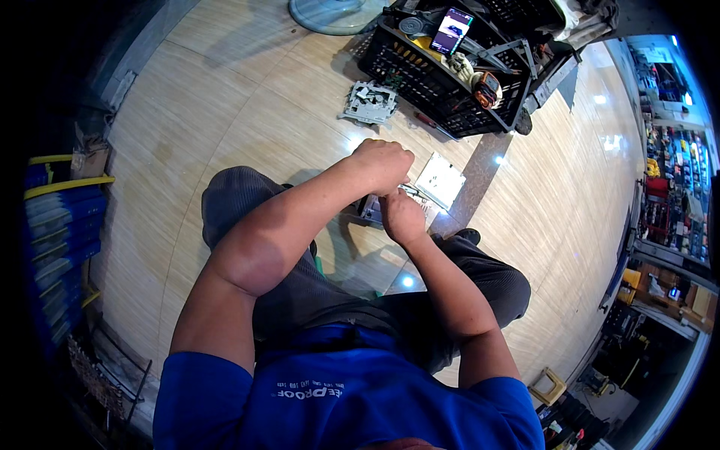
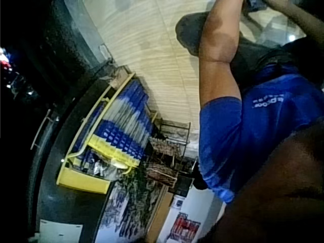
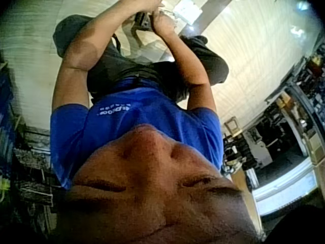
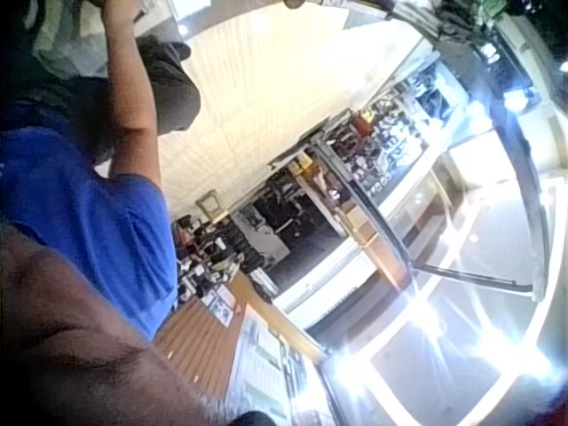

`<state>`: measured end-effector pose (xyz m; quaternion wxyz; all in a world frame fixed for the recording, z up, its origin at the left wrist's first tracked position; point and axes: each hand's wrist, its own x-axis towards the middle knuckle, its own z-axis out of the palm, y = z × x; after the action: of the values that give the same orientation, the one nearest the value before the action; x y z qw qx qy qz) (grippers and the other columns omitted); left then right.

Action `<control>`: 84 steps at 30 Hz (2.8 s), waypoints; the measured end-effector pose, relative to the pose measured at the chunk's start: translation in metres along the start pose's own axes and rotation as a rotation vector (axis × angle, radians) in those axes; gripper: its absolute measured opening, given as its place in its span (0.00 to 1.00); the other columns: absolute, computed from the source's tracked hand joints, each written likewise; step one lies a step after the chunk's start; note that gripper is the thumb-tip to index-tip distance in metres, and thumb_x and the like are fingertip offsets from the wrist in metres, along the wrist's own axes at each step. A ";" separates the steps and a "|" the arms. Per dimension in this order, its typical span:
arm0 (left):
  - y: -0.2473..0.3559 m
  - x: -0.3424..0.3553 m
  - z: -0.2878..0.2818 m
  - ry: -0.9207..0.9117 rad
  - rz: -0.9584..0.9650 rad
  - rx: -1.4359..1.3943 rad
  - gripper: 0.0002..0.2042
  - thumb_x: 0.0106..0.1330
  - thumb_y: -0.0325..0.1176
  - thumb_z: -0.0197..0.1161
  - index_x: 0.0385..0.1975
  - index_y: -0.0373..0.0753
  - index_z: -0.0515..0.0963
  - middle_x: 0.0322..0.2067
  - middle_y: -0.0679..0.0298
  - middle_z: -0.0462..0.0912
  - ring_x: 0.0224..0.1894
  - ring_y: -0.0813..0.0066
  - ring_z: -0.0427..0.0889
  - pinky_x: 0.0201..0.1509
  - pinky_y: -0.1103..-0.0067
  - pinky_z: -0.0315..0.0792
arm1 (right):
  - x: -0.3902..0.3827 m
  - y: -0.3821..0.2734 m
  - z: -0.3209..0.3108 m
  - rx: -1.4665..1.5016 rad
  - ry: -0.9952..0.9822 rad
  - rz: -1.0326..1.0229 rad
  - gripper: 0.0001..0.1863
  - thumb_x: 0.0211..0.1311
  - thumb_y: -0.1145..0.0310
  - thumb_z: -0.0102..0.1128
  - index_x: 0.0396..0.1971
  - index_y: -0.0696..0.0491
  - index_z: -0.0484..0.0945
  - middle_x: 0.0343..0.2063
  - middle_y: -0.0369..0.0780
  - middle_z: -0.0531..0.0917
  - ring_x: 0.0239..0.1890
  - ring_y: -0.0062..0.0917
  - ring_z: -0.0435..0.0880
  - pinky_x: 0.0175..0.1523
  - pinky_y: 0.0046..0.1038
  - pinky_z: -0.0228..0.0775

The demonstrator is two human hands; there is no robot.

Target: The person handles a car stereo unit and its internal electronic components while sitting on the floor, using their hands to manipulate the device.

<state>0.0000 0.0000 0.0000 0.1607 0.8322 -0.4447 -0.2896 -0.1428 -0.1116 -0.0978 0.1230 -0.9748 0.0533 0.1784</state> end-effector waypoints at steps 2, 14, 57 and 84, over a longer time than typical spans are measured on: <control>0.000 0.001 0.001 0.016 0.003 -0.003 0.16 0.66 0.42 0.65 0.45 0.36 0.79 0.45 0.49 0.84 0.51 0.51 0.83 0.54 0.61 0.76 | -0.002 -0.001 -0.001 -0.002 0.042 -0.027 0.10 0.66 0.71 0.48 0.45 0.58 0.70 0.37 0.52 0.83 0.35 0.43 0.88 0.37 0.40 0.82; 0.000 0.001 0.001 0.027 0.015 -0.006 0.16 0.66 0.41 0.65 0.44 0.36 0.79 0.45 0.49 0.84 0.50 0.51 0.83 0.54 0.61 0.76 | 0.000 0.005 0.004 -0.022 0.038 -0.024 0.11 0.68 0.70 0.46 0.45 0.58 0.69 0.35 0.51 0.82 0.32 0.44 0.87 0.35 0.41 0.81; 0.000 -0.001 -0.001 0.016 0.020 0.007 0.16 0.66 0.41 0.66 0.44 0.36 0.79 0.44 0.49 0.84 0.50 0.51 0.84 0.53 0.61 0.77 | 0.001 0.002 0.001 0.049 0.042 -0.058 0.11 0.68 0.67 0.50 0.43 0.59 0.71 0.36 0.52 0.83 0.35 0.45 0.87 0.39 0.42 0.80; -0.001 -0.001 0.000 0.008 0.005 0.019 0.16 0.65 0.41 0.66 0.45 0.36 0.79 0.45 0.50 0.84 0.50 0.52 0.83 0.54 0.61 0.76 | 0.000 0.004 0.006 0.113 0.029 -0.161 0.11 0.64 0.72 0.52 0.45 0.59 0.71 0.35 0.51 0.83 0.35 0.45 0.86 0.39 0.42 0.80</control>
<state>0.0004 0.0011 0.0002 0.1554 0.8337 -0.4488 -0.2817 -0.1452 -0.1137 -0.1044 0.1908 -0.9699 -0.0135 0.1505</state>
